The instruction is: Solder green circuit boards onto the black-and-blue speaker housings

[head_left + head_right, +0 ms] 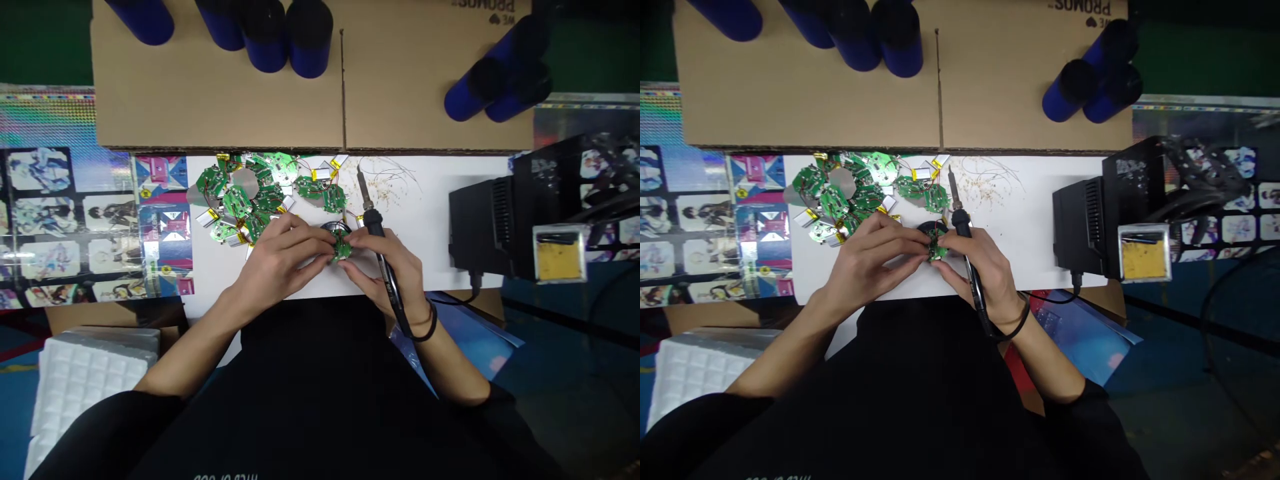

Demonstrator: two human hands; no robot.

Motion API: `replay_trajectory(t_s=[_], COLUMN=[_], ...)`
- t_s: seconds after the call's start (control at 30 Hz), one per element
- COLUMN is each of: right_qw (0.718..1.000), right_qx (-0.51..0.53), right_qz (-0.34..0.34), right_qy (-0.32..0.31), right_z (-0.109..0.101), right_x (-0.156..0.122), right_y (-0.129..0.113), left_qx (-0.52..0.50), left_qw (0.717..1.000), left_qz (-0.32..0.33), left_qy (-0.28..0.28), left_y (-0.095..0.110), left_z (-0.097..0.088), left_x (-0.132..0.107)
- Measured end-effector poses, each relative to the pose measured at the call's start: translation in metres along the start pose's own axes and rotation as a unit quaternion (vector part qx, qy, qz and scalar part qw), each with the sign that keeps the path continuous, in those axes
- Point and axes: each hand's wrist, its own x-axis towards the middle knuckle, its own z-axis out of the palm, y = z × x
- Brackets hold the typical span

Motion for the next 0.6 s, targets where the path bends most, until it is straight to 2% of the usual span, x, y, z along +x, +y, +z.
replay_trajectory(t_s=[0.2, 0.37, 0.43, 0.53, 0.6], right_qw=[1.000, 0.999, 0.995, 0.970, 0.959], right_qx=[0.014, 0.039, 0.075, 0.144, 0.172], right_qz=[0.004, 0.018, 0.047, 0.093, 0.112], right_qy=[-0.008, 0.003, 0.055, 0.173, 0.195], right_z=[-0.004, -0.010, -0.014, -0.024, -0.033], right_x=[0.005, 0.002, -0.002, -0.015, -0.027], right_y=[0.012, 0.003, -0.005, -0.018, -0.024], left_qx=[0.045, 0.062, 0.058, 0.037, 0.029], left_qw=[0.996, 0.991, 0.990, 0.990, 0.989], left_qz=[0.038, 0.064, 0.073, 0.082, 0.079], left_qy=[-0.067, -0.099, -0.106, -0.112, -0.121], left_y=[-0.008, -0.007, -0.007, -0.008, -0.009], left_z=[-0.007, -0.011, -0.012, -0.013, -0.014], left_x=[0.004, 0.014, 0.017, 0.019, 0.020])
